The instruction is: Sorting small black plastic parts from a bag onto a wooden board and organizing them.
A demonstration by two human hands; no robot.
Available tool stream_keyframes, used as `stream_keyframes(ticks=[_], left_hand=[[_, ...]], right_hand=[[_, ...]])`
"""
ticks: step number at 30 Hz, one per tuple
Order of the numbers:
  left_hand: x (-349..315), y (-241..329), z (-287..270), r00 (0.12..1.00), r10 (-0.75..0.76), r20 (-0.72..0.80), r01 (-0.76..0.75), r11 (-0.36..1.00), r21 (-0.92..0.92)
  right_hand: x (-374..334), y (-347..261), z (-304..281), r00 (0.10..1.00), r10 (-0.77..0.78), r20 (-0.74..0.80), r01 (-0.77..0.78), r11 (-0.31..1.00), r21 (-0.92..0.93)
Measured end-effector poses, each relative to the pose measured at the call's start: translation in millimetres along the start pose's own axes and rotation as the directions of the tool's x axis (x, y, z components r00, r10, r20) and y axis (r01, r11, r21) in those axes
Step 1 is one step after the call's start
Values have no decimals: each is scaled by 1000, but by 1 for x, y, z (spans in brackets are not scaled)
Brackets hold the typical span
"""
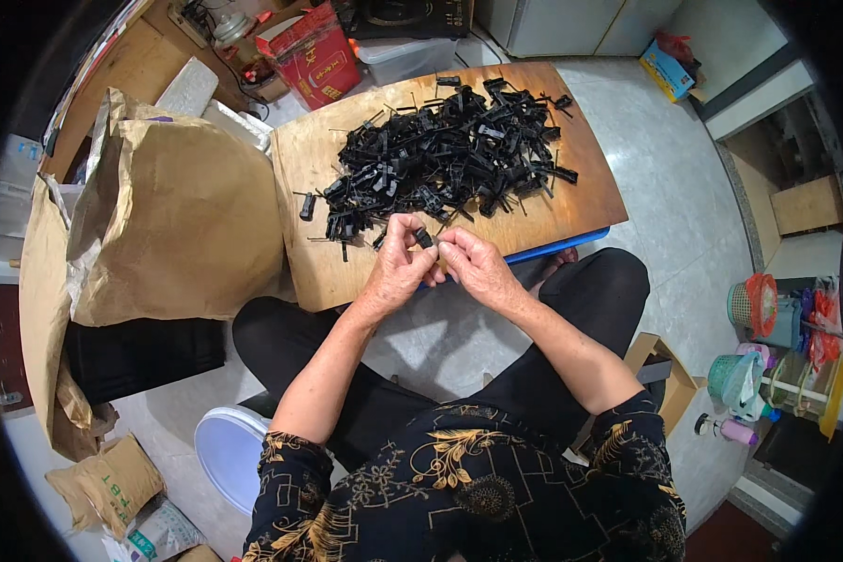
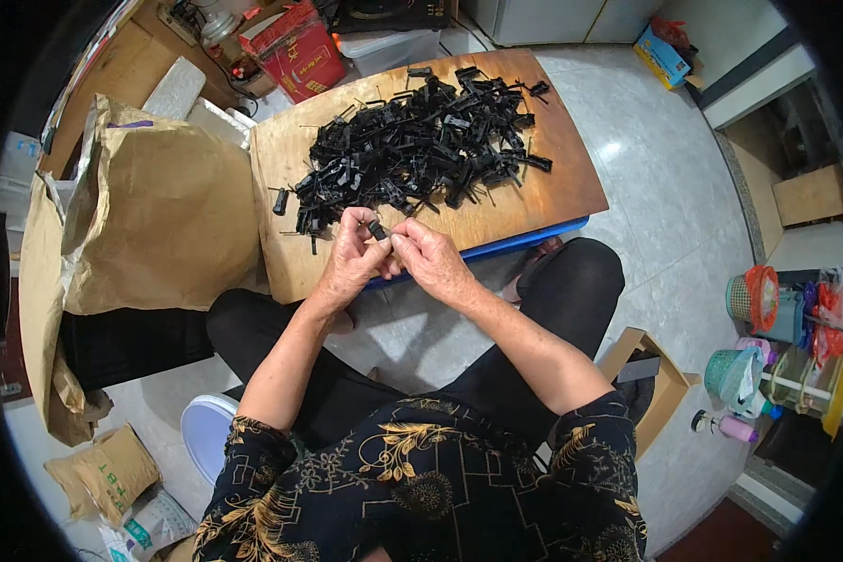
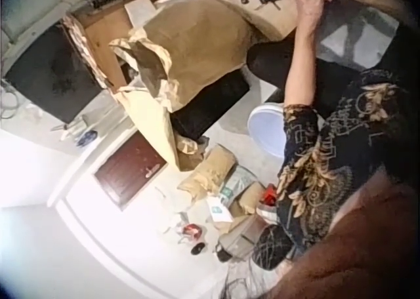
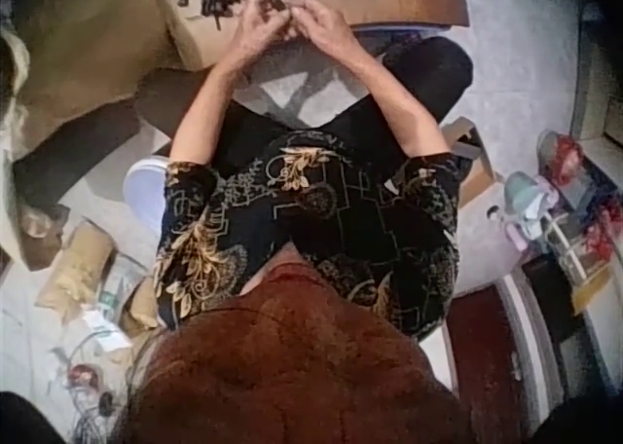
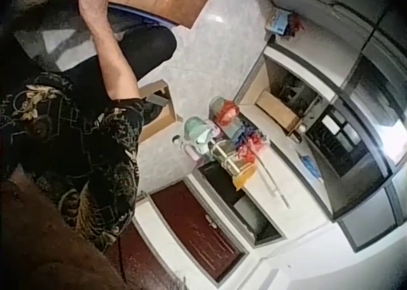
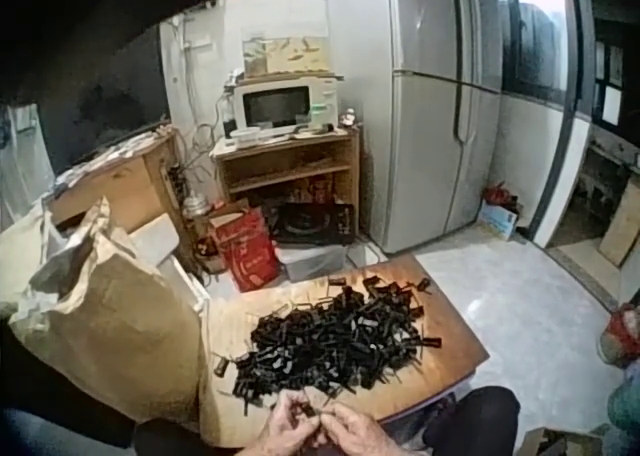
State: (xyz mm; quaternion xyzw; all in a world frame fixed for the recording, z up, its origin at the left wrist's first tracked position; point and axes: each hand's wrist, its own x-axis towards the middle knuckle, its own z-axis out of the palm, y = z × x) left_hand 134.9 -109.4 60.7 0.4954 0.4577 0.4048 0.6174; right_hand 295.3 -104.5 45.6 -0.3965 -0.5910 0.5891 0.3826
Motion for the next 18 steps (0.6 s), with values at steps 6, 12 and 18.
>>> stream_keyframes(ticks=[6, 12, 18], left_hand=[[0, -1, -2, 999, -1, 36, -2, 997, 82], [-2, -3, 4, 999, 42, 11, -44, 982, 182], [2, -17, 1, 976, 211, -53, -169, 890, 424]], right_hand=[[-1, 0, -1, 1000, 22, 9, -22, 997, -76], [-1, 8, 1, 999, 32, -6, -32, 993, -115], [4, 17, 3, 999, -31, -31, 23, 973, -232]])
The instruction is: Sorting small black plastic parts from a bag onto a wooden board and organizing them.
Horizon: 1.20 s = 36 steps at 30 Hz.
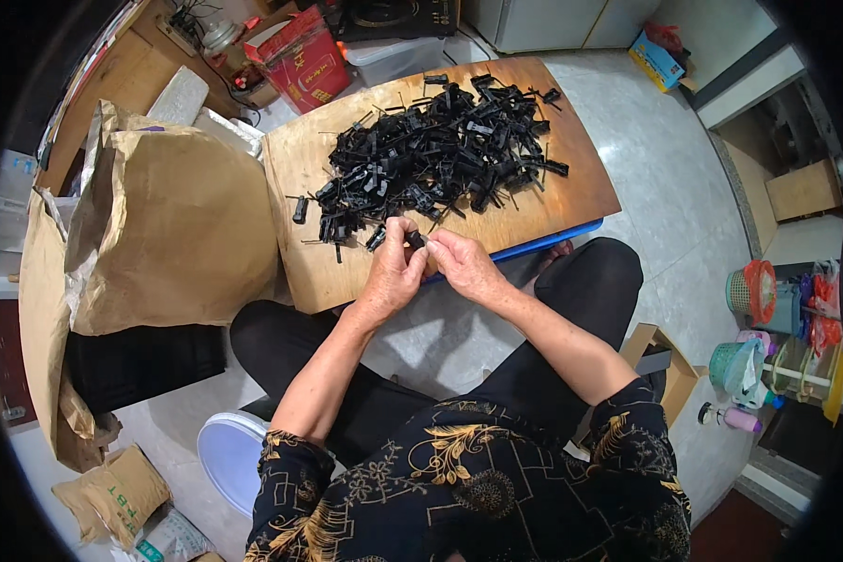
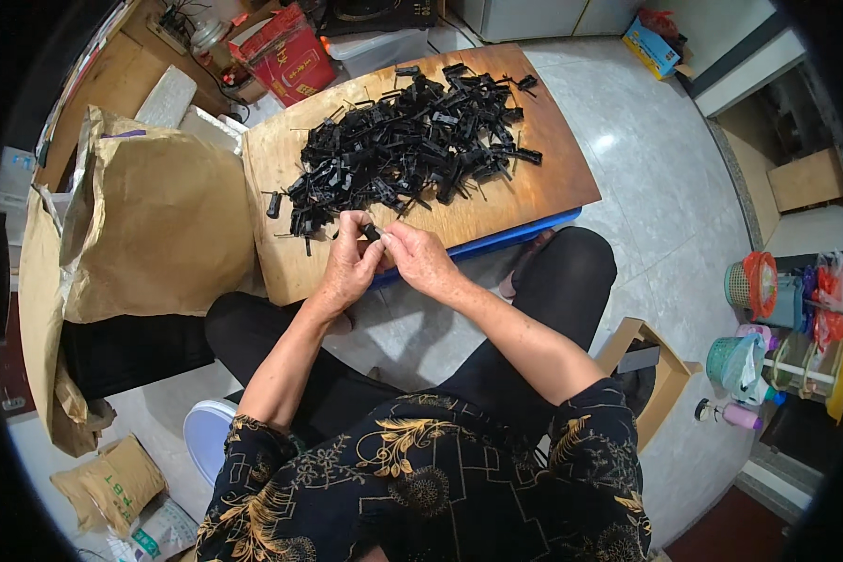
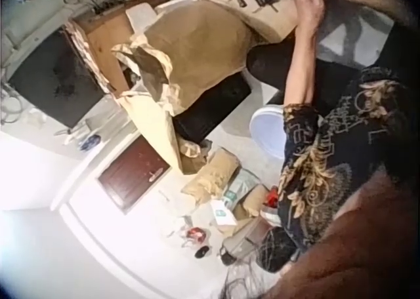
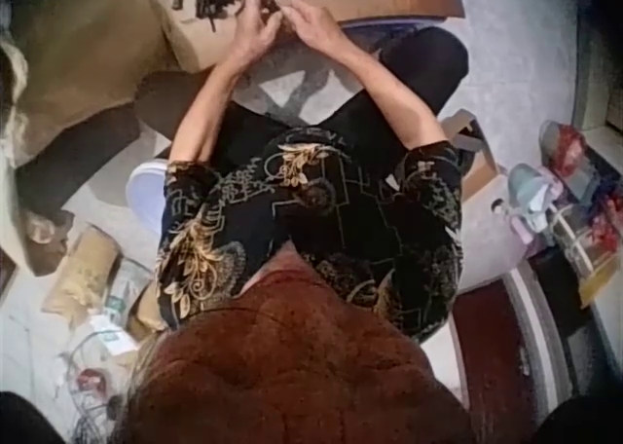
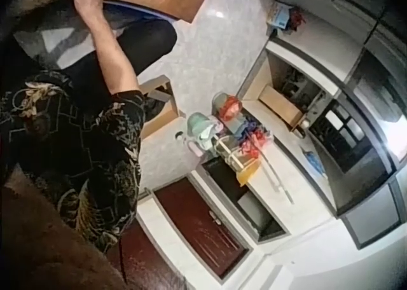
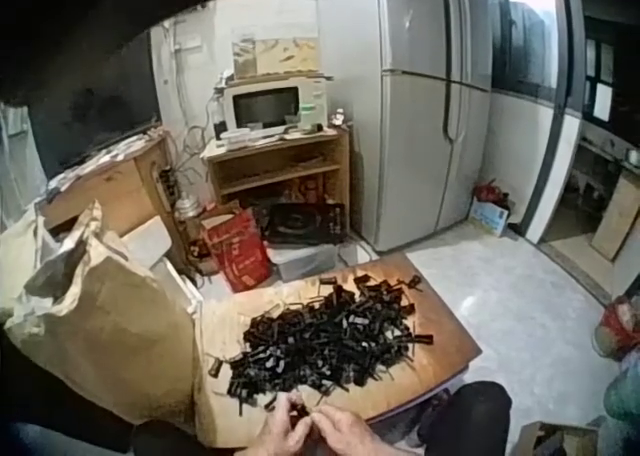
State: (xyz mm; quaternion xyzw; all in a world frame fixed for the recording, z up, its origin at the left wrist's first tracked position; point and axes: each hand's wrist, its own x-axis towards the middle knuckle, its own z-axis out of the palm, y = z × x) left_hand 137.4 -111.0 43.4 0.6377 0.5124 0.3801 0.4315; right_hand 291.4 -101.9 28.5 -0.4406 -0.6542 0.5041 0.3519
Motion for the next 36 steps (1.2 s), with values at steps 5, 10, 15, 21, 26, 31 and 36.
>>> stream_keyframes(ticks=[5, 10, 15, 21, 26, 31, 36], left_hand=[[1, -7, -5, 998, 39, -52, -42, 998, -41], [8, 24, -21, 986, -102, 132, 166, 566, -807], [-3, 25, -25, 969, -92, 229, 247, 348, -905], [2, 18, -28, 949, -169, 265, 309, 360, -880], [2, 20, -27, 922, -132, 363, 385, 391, -836], [-2, 23, -26, 896, -118, 429, 436, 428, -792], [-6, 27, -19, 884, -138, 447, 459, 441, -771]], right_hand=[[5, -2, 5, 998, -60, -31, 65, 984, 168], [-2, -16, -7, 996, 76, 46, -89, 862, 499], [-1, -21, -15, 972, 167, 165, -234, 757, 611], [-1, -30, -22, 974, 168, 150, -225, 701, 676], [3, -18, -22, 979, 150, 140, -205, 712, 672], [4, -16, -24, 968, 130, 213, -242, 696, 676], [2, -19, -28, 934, 172, 314, -346, 659, 668]])
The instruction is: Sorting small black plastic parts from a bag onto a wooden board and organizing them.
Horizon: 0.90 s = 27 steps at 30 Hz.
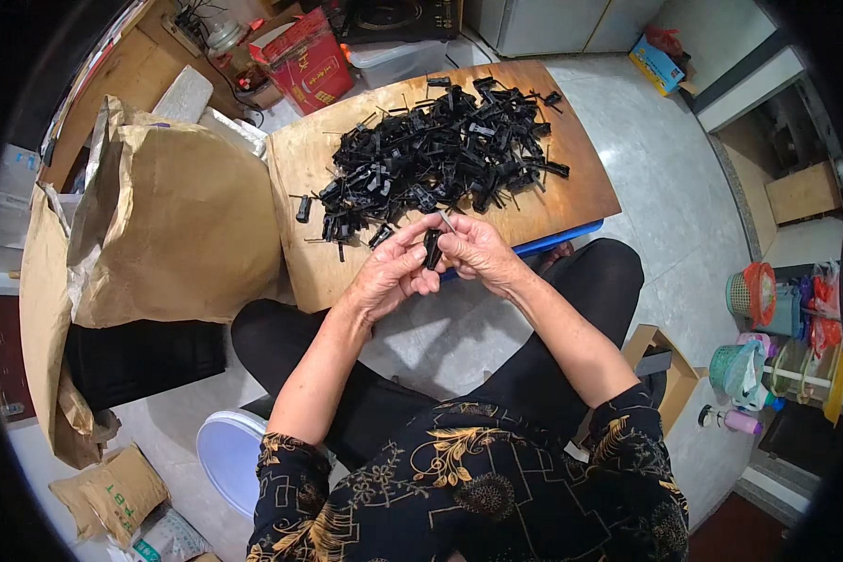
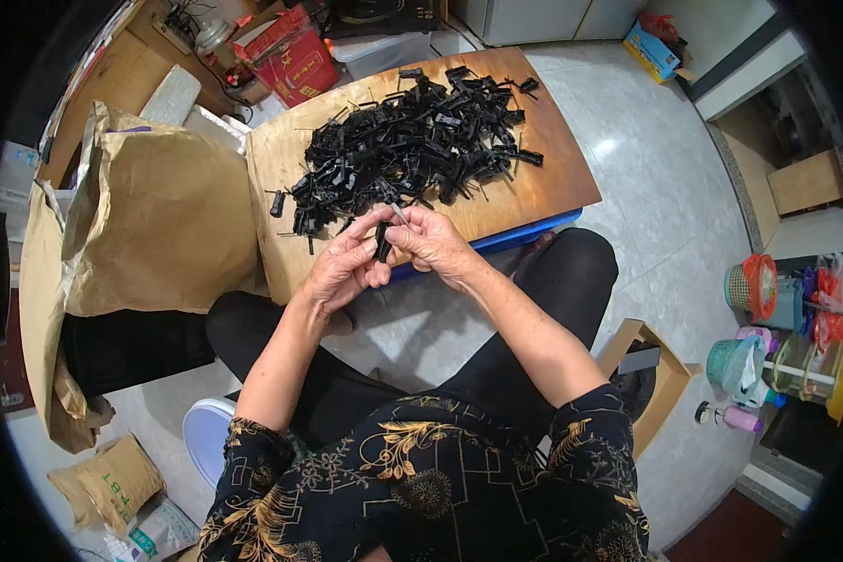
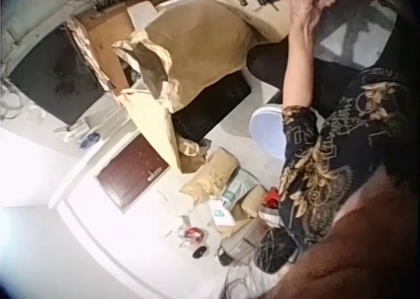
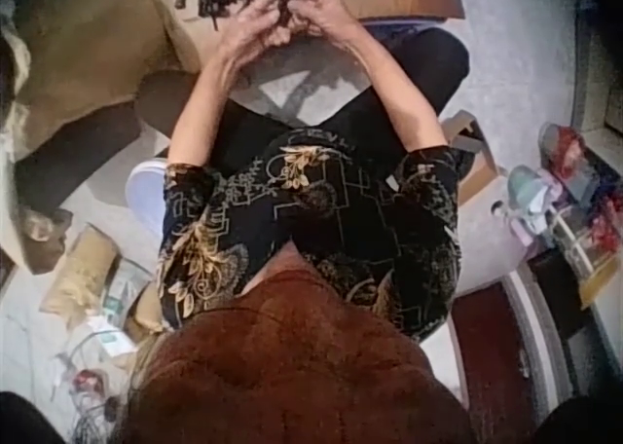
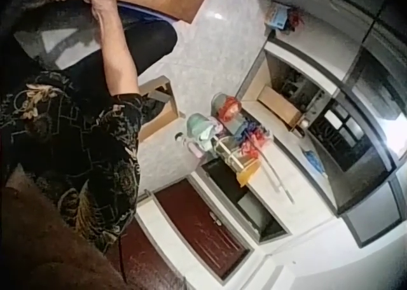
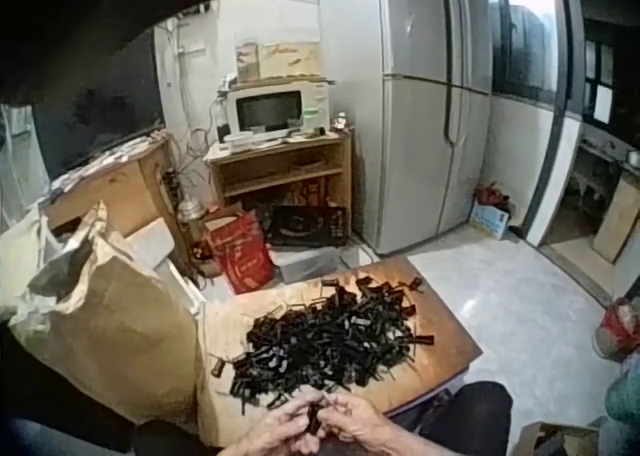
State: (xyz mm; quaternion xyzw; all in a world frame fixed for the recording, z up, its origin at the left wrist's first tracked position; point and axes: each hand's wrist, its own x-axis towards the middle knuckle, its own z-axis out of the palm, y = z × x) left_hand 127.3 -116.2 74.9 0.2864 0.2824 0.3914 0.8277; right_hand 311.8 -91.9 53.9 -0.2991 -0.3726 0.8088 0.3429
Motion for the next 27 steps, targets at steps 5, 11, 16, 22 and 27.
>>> stream_keyframes(ticks=[5, 11, 16, 22, 27], left_hand=[[2, 0, -3, 1000, -6, 24, 5, 999, 54], [4, 2, -2, 999, -14, 36, 9, 989, 145], [2, 4, 8, 993, 60, -103, -16, 923, 385], [2, -4, 1, 982, 181, -58, -107, 776, 621], [3, -16, -3, 953, 299, -40, -214, 763, 610]], right_hand=[[-2, -5, 2, 999, 15, 35, -14, 1000, -26], [4, -2, 3, 1000, -20, 11, 21, 996, -90], [8, 2, 4, 991, -125, -48, 116, 981, -157], [12, 14, 5, 961, -266, -80, 239, 937, -256], [12, 14, 9, 955, -275, -114, 235, 930, -282]])
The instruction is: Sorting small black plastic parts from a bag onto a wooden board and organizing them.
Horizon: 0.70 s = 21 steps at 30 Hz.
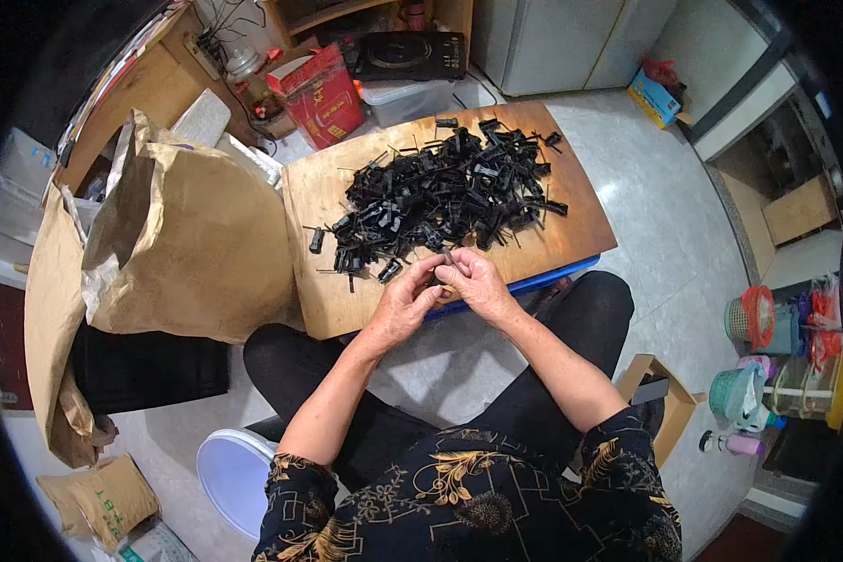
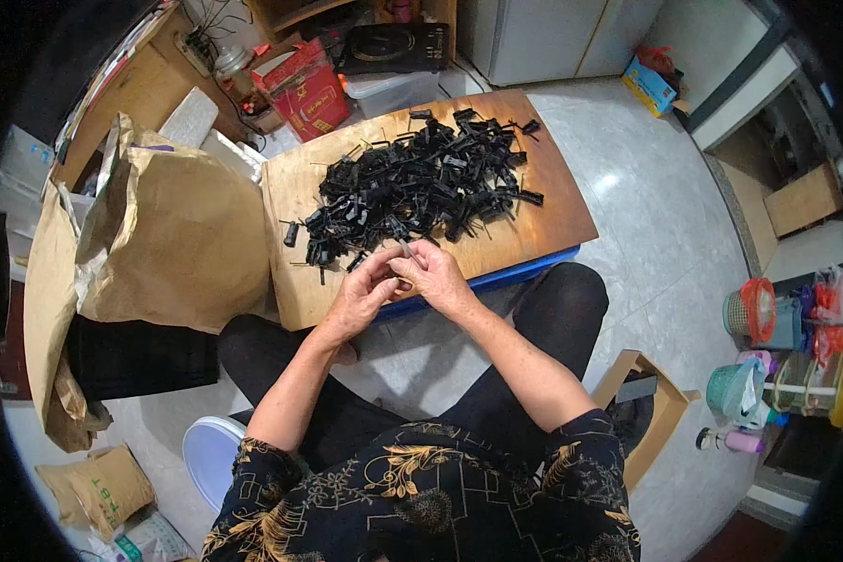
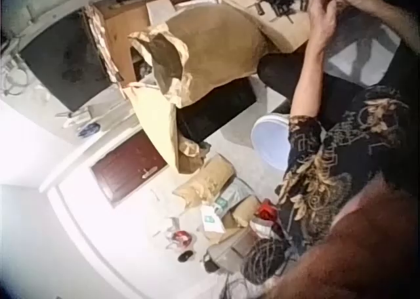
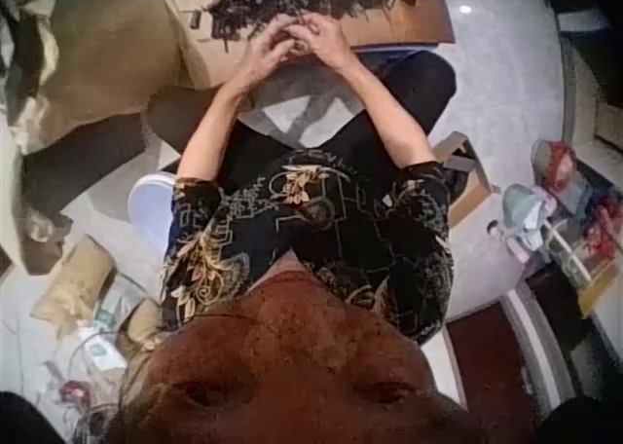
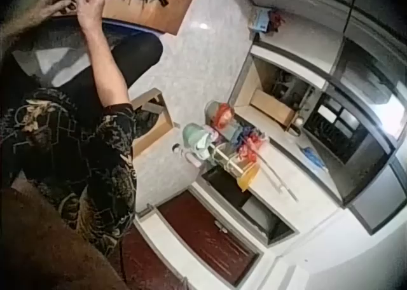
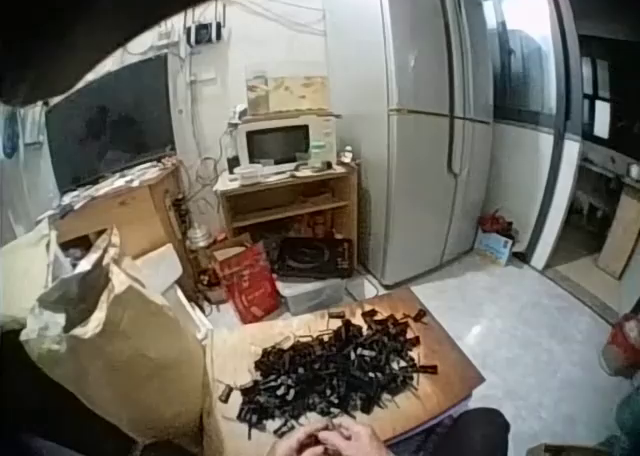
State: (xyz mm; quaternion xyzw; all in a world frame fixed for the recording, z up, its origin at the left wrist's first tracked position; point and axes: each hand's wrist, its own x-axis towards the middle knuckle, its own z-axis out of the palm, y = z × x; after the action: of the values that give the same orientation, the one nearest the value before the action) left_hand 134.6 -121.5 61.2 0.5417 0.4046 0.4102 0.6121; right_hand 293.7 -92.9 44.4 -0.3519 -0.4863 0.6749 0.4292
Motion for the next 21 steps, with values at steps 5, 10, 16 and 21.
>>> stream_keyframes(ticks=[5, 10, 16, 21], left_hand=[[1, 2, 7, 996, 44, -84, -34, 993, 113], [8, 0, 3, 975, 129, -183, -122, 991, 46], [10, -2, 1, 967, 80, -242, -87, 996, -22], [11, -5, 1, 961, 101, -258, -104, 995, 2]], right_hand=[[0, -1, 3, 1000, 9, -30, -9, 1000, 13], [-5, -9, 11, 987, 158, -30, -151, 973, 172], [-5, -13, 19, 989, 145, -15, -142, 981, 135], [-5, -14, 23, 990, 143, 3, -143, 985, 92]])
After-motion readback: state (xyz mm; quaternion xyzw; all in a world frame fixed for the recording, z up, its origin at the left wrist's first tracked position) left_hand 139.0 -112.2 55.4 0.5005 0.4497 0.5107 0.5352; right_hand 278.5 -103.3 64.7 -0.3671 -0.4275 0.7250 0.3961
